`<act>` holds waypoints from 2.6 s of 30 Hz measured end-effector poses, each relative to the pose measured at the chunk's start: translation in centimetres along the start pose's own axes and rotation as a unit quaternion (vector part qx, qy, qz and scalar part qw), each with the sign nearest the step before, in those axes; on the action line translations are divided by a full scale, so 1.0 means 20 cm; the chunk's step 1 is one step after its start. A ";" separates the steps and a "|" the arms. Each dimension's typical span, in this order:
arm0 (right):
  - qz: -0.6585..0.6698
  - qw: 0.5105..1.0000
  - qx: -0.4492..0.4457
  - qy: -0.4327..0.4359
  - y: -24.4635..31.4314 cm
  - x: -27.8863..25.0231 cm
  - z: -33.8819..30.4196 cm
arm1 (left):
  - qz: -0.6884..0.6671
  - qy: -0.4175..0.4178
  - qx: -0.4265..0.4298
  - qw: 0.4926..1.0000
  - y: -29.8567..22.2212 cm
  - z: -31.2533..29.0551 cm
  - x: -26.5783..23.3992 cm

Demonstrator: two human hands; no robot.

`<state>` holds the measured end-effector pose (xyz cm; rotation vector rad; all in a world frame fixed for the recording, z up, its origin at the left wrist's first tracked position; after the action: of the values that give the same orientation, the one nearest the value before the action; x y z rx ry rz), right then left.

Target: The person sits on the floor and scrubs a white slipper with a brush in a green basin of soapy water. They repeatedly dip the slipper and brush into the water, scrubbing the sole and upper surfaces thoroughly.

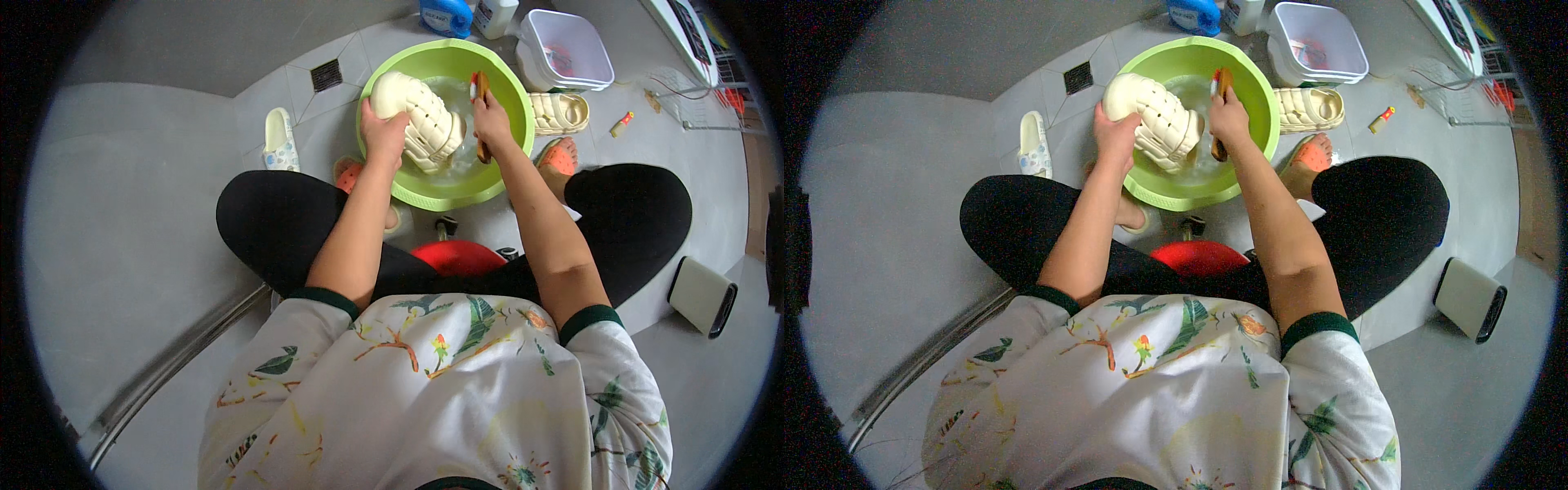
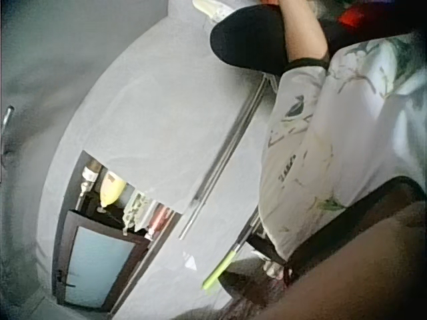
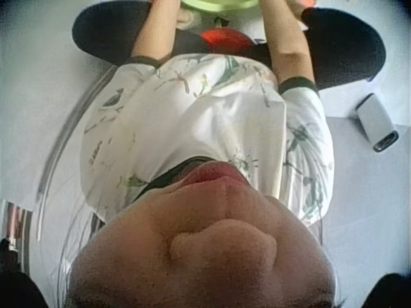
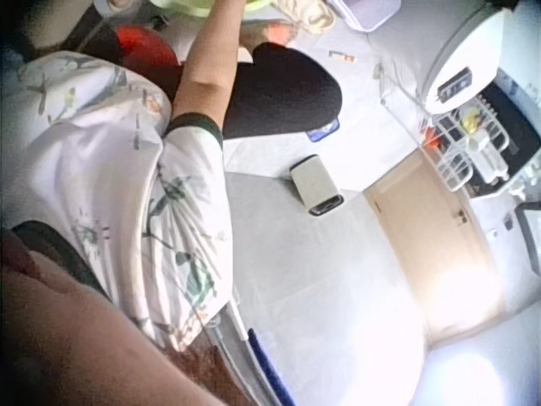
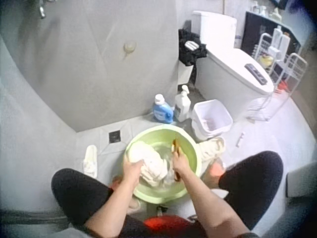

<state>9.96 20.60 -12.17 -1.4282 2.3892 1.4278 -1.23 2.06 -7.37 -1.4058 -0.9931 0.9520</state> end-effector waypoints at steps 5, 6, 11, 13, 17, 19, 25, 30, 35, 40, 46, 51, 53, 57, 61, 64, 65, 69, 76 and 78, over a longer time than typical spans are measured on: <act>-0.277 0.956 0.086 0.053 -0.39 0.19 0.28 | -0.014 -0.024 0.004 1.000 0.04 0.00 -0.01; -0.311 0.945 0.093 0.038 -0.42 0.21 0.30 | -0.002 -0.034 0.001 0.999 0.08 0.00 -0.03; -0.401 0.915 0.055 -0.006 -0.42 0.34 0.40 | 0.046 -0.053 -0.042 0.997 0.18 0.00 -0.04; -0.388 0.921 -0.008 -0.038 -0.47 0.43 0.46 | 0.061 -0.039 -0.063 0.995 0.20 0.02 0.00; -0.419 0.906 -0.025 0.044 -0.51 0.43 0.54 | 0.068 -0.028 -0.089 0.993 0.23 0.04 -0.02; -0.353 0.931 0.062 0.071 -0.45 0.37 0.54 | 0.050 -0.026 -0.097 0.994 0.25 0.05 -0.02; -0.040 0.998 0.002 0.047 -0.14 0.29 0.06 | -0.029 -0.041 -0.078 0.996 0.27 0.06 -0.04; -0.032 0.988 -0.143 0.054 0.25 0.29 -0.41 | -0.086 -0.062 -0.075 0.991 0.28 0.07 -0.01; -0.177 0.977 -0.120 0.001 -0.15 0.24 -0.31 | -0.194 -0.106 -0.130 0.967 0.28 -0.03 0.03; -0.056 0.998 -0.026 -0.023 -0.12 0.17 -0.37 | -0.138 -0.085 -0.112 0.980 0.29 -0.06 0.01; -0.039 0.994 -0.067 -0.078 -0.12 0.11 -0.38 | -0.262 -0.088 -0.100 0.956 0.24 -0.01 0.03; -0.126 0.986 0.086 -0.073 -0.33 0.12 -0.03 | -0.234 -0.042 -0.022 0.971 0.21 0.03 0.00; -0.292 0.951 0.099 -0.006 -0.39 0.15 0.02 | -0.217 -0.053 0.000 0.975 0.20 0.04 -0.03; -0.352 0.932 0.061 0.051 -0.50 0.21 0.10 | -0.144 -0.080 0.003 0.986 0.19 0.03 -0.05; -0.141 0.987 0.057 -0.043 -0.47 0.08 0.12 | -0.055 -0.050 -0.006 0.997 0.19 0.04 -0.01; -0.043 0.997 -0.029 -0.058 -0.14 0.09 -0.26 | -0.030 -0.065 -0.018 0.997 0.18 0.02 -0.03; -0.019 0.983 -0.151 -0.101 -0.06 0.09 -0.39 | -0.024 -0.062 -0.020 0.998 0.19 0.03 -0.01; -0.176 0.946 -0.273 -0.017 0.14 0.14 -0.72 | 0.049 -0.003 -0.009 0.999 0.15 0.03 0.07; -0.132 0.947 -0.280 -0.091 0.31 0.07 -0.47 | 0.168 0.064 0.078 0.981 0.05 -0.08 0.14; -0.120 0.919 -0.362 -0.097 0.21 0.12 -0.66 | 0.119 0.021 0.058 0.991 0.08 0.00 0.05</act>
<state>11.03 10.36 -2.47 -1.5038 1.5407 2.3692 -0.85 3.01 -9.02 -1.4607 -0.7371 1.1325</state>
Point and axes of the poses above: each hand's wrist, its own z-axis towards the middle knuckle, its own x-axis out of the palm, y = z × x, the point moved 4 cm from there along z, towards the middle knuckle, and after that the axes turned 9 degrees about x, right-handed, at the moved point
